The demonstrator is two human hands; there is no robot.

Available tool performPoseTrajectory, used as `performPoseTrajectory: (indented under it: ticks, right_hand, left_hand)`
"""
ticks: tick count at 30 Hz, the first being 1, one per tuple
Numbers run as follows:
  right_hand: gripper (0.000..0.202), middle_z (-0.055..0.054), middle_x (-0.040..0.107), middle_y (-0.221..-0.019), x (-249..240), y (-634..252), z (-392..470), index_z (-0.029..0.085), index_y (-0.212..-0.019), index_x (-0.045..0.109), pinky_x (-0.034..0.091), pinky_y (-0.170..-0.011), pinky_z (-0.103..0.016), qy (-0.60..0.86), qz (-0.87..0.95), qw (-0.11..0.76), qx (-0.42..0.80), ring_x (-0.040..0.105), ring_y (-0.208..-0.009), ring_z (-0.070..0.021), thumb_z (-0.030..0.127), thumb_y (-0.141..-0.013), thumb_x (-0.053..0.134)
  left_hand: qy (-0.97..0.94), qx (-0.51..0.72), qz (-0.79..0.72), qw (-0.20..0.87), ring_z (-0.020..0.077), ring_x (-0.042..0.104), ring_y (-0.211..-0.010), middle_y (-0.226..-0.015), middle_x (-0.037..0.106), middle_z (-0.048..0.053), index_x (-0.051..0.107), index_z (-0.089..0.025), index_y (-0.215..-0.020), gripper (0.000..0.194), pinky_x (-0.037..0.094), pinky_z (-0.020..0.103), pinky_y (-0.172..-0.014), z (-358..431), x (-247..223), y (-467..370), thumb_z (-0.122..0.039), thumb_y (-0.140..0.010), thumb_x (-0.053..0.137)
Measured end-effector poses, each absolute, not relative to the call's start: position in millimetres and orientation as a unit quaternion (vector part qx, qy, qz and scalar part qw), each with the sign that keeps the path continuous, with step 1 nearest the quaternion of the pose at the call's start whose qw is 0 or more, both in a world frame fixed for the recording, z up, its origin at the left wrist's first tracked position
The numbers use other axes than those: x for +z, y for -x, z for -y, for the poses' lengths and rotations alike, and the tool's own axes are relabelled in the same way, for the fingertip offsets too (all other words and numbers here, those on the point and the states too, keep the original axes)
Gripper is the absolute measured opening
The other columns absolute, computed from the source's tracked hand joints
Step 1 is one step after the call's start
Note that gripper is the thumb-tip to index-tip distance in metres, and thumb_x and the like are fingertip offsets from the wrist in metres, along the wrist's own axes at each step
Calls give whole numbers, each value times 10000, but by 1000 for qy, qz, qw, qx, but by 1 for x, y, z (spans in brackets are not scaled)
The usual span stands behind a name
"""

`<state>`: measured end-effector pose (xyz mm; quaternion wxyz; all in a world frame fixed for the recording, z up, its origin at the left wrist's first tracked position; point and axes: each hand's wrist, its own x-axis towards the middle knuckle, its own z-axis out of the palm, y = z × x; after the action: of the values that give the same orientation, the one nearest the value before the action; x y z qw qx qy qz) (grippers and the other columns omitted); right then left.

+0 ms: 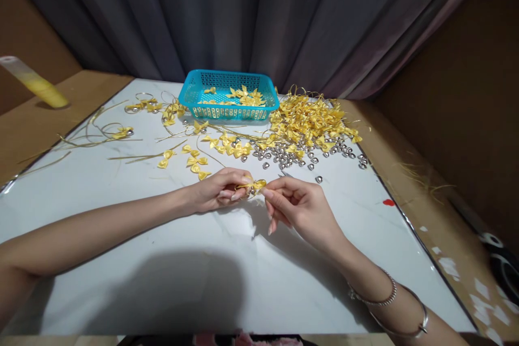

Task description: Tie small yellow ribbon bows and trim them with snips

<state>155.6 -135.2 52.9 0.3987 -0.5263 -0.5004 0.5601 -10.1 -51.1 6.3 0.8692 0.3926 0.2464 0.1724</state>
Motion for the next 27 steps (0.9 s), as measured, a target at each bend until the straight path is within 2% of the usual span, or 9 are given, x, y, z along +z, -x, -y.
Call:
performPoseTrajectory:
  ticks: [12, 20, 23, 27]
  right_hand:
    - [174, 24, 534, -495, 56, -156, 135, 155, -666, 572, 384, -344, -208, 552, 507, 355, 559, 519, -339, -84, 286, -782, 577]
    - [174, 31, 522, -506, 53, -154, 133, 154, -673, 567, 424, -361, -220, 542, 498, 370, 567, 510, -344, -81, 285, -787, 570]
    - [133, 28, 548, -520, 53, -157, 131, 156, -718, 554, 416, -391, -224, 524, 504, 380, 572, 524, -373, -85, 267, -785, 581]
    - [82, 22, 594, -540, 51, -162, 129, 165, -815, 524, 470, -516, -251, 491, 518, 386, 584, 574, -471, -106, 218, -785, 579]
  left_hand:
    - [-416, 160, -248, 860, -5, 148, -306, -406, 456, -55, 508, -116, -596, 192, 126, 105, -302, 53, 6, 10, -236, -706, 611]
    - [-422, 155, -257, 855, -6, 160, -314, -420, 494, -42, 521, -118, -622, 190, 104, 103, -308, 55, 6, 9, -253, -708, 624]
    - [-420, 173, -253, 854, -6, 166, -315, -424, 495, -44, 523, -118, -617, 190, 115, 104, -309, 54, 7, 9, -245, -720, 619]
    - [-423, 193, -257, 847, -2, 176, -314, -420, 485, -48, 532, -118, -624, 188, 146, 106, -311, 54, 8, 9, -248, -735, 611]
